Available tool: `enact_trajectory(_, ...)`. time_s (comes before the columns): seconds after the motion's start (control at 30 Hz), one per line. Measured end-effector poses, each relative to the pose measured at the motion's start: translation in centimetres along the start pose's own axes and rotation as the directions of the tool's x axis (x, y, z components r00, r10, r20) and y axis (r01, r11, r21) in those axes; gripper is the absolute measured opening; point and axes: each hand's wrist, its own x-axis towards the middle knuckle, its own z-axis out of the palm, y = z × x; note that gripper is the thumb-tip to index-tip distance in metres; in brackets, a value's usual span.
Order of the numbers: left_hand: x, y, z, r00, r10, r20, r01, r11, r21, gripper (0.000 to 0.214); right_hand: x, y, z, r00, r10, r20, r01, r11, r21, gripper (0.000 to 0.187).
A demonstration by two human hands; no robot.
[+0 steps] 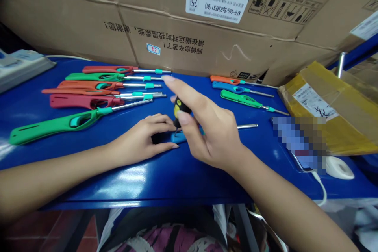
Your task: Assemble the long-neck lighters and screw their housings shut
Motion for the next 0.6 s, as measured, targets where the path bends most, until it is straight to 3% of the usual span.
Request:
enact_trajectory(0.13, -0.11, -0.06, 0.04, 1.000, 0.001, -0.005, -0.001, 1.000, 0.008, 0.035, -0.08, 0.03, 0.22, 0.999, 0.023, 0.040, -0.027, 0.992, 0.123, 0.050)
enact_trajectory(0.3, -0.19, -0.14, 0.07, 1.000, 0.017, -0.020, -0.017, 0.999, 0.037, 0.038, 0.28, 0.12, -0.23, 0.996, -0.040, -0.082, 0.035, 0.997, -0.063, 0.041)
enact_trajectory(0.37, -0.17, -0.15, 0.02, 1.000, 0.017, -0.015, -0.017, 1.000, 0.024, 0.037, 0.38, 0.03, -0.45, 0.996, -0.039, -0.082, 0.032, 0.996, -0.083, 0.036)
enact_trajectory(0.5, -0.12, -0.06, -0.10, 1.000, 0.000, 0.007, 0.000, 1.000, -0.010, 0.035, 0.24, -0.20, -0.61, 0.996, 0.066, 0.064, -0.070, 0.995, 0.065, 0.043)
enact_trajectory(0.6, -0.10, 0.02, -0.07, 1.000, -0.001, 0.006, 0.001, 1.000, -0.012, 0.032, 0.22, -0.28, -0.43, 1.000, 0.014, 0.021, -0.017, 0.990, 0.143, 0.043)
